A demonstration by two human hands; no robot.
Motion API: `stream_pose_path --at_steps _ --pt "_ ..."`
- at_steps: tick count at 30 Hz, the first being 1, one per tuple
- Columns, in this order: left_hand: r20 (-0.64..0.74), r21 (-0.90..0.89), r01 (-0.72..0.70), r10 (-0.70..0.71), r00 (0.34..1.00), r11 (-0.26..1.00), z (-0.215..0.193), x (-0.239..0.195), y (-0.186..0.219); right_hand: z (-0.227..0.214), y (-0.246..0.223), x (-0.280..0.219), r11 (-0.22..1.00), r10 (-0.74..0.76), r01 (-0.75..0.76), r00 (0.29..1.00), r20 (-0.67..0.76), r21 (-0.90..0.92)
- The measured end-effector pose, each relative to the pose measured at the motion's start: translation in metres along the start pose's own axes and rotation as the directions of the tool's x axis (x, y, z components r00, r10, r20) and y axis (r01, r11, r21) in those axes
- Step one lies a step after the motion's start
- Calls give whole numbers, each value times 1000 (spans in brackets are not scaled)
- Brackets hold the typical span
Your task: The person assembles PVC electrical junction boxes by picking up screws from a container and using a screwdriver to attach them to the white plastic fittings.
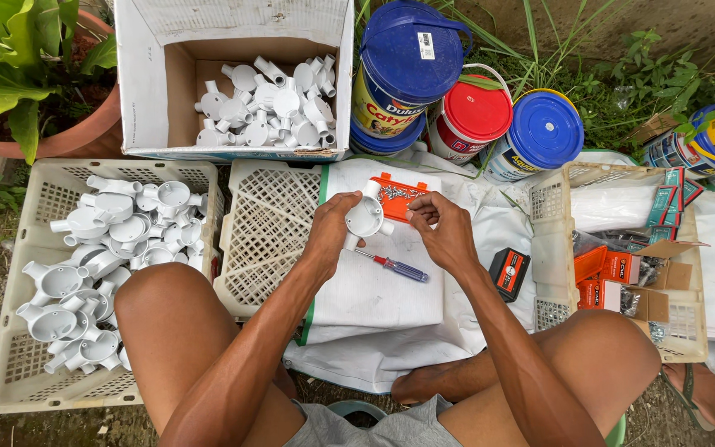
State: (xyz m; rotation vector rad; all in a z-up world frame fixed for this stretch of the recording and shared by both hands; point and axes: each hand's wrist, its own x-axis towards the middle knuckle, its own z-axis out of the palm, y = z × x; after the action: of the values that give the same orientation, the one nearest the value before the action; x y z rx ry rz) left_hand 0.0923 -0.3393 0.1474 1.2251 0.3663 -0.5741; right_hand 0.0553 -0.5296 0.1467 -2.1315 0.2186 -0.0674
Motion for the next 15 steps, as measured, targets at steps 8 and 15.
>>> stream_pose_path --at_steps 8,15 --pt "-106 -28 -62 59 993 998 -16 9 2 1 29 6 981 55 -47 998 41 -186" --pt "-90 -31 -39 36 995 999 -22 14 -18 22 75 18 835 25 22 997 78 -549"
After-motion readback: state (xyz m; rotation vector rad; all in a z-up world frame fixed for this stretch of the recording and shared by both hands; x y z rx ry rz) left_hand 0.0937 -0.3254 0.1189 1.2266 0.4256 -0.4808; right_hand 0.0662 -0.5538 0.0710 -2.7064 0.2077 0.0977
